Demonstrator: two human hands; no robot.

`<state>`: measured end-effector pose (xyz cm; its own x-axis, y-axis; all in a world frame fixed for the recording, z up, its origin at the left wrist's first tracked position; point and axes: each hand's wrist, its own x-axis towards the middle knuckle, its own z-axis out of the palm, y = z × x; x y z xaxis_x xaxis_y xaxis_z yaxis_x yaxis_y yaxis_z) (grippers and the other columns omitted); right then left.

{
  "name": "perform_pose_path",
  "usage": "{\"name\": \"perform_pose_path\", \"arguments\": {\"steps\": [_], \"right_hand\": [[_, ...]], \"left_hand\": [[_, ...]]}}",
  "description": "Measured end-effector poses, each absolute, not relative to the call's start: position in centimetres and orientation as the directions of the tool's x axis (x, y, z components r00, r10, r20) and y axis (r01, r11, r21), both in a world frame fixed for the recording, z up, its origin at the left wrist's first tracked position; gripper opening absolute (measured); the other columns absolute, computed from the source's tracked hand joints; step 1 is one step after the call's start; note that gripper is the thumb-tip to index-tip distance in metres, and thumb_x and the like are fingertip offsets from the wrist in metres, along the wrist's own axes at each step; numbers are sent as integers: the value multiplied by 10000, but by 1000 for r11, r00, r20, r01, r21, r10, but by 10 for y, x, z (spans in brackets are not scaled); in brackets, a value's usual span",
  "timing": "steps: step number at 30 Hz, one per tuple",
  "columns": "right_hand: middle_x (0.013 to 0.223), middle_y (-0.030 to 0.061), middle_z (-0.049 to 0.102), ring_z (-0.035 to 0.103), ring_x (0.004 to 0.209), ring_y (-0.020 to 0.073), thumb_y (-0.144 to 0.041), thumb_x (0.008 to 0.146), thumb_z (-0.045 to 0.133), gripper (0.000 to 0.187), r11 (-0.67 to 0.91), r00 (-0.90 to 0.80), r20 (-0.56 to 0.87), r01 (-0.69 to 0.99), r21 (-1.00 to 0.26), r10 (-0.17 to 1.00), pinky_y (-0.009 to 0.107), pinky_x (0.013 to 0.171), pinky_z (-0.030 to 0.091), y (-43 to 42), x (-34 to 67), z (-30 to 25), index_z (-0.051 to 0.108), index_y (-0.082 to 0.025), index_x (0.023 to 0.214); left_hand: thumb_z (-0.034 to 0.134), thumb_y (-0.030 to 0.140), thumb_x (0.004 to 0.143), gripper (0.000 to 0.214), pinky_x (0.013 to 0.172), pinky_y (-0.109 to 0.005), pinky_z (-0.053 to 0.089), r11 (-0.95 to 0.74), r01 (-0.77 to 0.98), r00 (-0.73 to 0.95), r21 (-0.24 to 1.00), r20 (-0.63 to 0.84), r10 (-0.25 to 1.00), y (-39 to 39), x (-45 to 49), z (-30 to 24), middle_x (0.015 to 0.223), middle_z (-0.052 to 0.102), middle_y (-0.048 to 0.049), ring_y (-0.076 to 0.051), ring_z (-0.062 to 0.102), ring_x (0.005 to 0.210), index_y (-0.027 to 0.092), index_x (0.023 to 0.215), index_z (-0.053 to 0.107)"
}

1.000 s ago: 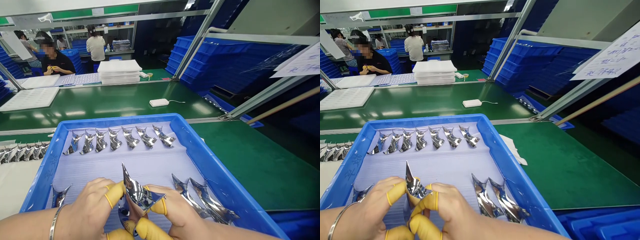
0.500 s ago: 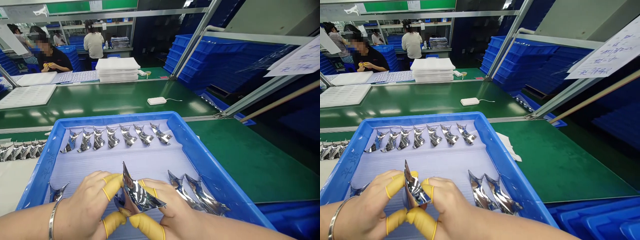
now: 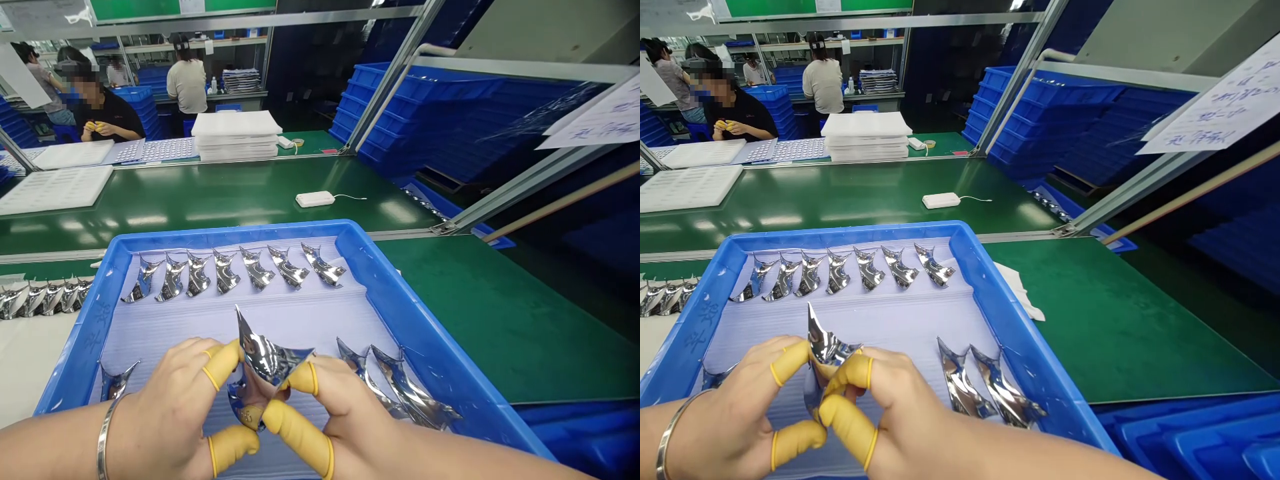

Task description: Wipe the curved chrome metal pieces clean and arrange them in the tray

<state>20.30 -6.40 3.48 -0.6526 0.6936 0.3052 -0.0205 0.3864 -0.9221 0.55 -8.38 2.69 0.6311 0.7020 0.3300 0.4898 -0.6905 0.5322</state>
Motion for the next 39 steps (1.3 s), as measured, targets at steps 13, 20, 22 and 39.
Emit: {"name": "perform_pose_path", "arguments": {"steps": [13, 20, 22, 39], "right_hand": [[810, 21, 592, 546, 777, 124, -203, 896, 518, 79, -106, -694, -19, -83, -991, 720, 227, 724, 458, -62, 208, 41, 572, -164, 854], [754, 18, 585, 547, 689, 115, -277, 869, 566, 125, -158, -682, -52, -95, -983, 729, 199, 623, 455, -61, 209, 41, 612, -163, 842], [732, 12, 578, 543, 663, 109, -282, 869, 565, 130, -166, -673, -52, -107, -980, 738, 194, 612, 460, -62, 209, 42, 610, -167, 828], [616, 31, 517, 514, 572, 153, -192, 833, 449, 144, 316, -665, 94, 222, -922, 741, 261, 610, 509, -65, 203, 53, 467, -189, 689]], "left_hand": [[657, 459, 686, 613, 644, -258, 418, -559, 378, 587, 737, 277, 761, -81, 7, 35, 748, 555, 10, -131, 506, 635, 220, 1156, 345], [675, 392, 693, 631, 704, -250, 438, -504, 256, 545, 825, 307, 780, -81, 4, 37, 773, 550, 7, -125, 516, 677, 242, 1216, 355], [671, 392, 696, 607, 715, -258, 446, -446, 157, 532, 881, 305, 790, -80, 2, 37, 803, 538, -5, -128, 514, 700, 232, 1203, 378], [500, 335, 844, 269, 648, -225, 451, 93, -42, 416, 995, -67, 907, -72, 3, 39, 693, 604, -18, -104, 532, 646, 122, 694, 569]]}}
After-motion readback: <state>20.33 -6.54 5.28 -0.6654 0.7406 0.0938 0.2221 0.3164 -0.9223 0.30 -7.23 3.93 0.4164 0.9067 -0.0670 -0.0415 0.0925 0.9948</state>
